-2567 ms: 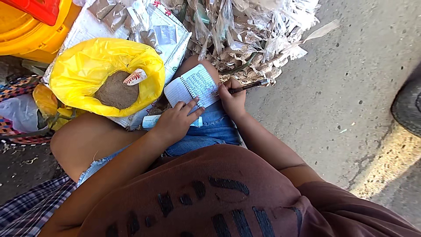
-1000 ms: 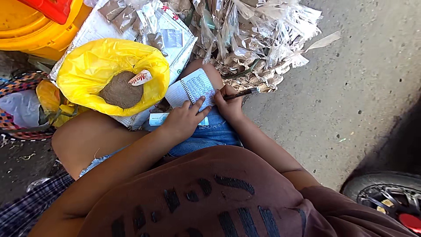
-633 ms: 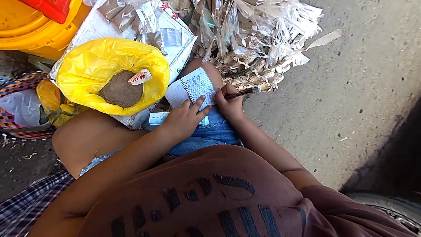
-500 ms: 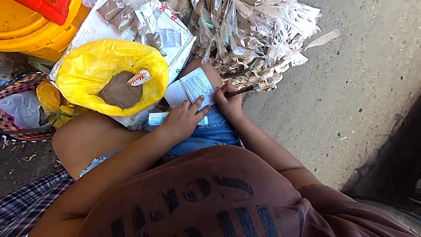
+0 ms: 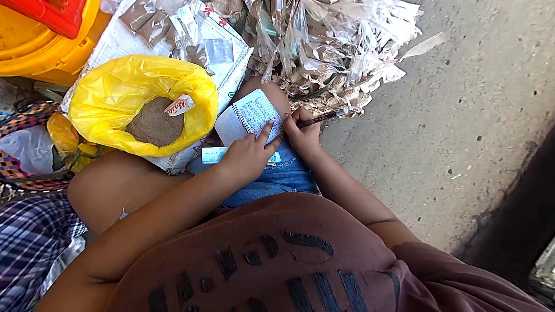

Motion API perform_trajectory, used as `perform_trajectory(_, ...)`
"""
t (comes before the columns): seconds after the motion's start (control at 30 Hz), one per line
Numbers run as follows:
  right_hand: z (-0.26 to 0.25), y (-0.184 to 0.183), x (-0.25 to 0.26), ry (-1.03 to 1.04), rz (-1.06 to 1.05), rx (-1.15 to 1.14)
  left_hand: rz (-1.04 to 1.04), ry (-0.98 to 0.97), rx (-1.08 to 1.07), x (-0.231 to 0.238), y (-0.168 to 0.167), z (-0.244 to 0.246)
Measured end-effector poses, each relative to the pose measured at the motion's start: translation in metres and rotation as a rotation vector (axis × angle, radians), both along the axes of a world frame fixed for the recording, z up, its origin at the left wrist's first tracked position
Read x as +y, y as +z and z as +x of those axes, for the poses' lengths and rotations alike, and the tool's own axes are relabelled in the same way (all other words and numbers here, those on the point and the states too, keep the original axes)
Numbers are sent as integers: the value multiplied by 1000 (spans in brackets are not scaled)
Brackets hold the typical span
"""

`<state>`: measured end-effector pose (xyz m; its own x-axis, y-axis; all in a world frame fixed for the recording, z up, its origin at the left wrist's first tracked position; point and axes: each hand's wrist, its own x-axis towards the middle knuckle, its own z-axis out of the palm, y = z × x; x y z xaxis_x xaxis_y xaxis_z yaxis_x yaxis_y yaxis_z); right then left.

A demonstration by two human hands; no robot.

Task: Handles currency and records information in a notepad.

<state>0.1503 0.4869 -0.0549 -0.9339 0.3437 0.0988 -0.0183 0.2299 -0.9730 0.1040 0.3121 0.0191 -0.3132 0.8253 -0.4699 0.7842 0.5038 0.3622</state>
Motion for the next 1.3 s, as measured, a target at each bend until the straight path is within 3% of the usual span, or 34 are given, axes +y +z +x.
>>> perform_trajectory(1.3, 2, -6, 1, -87, 62, -29, 39, 34, -48, -5, -6, 0)
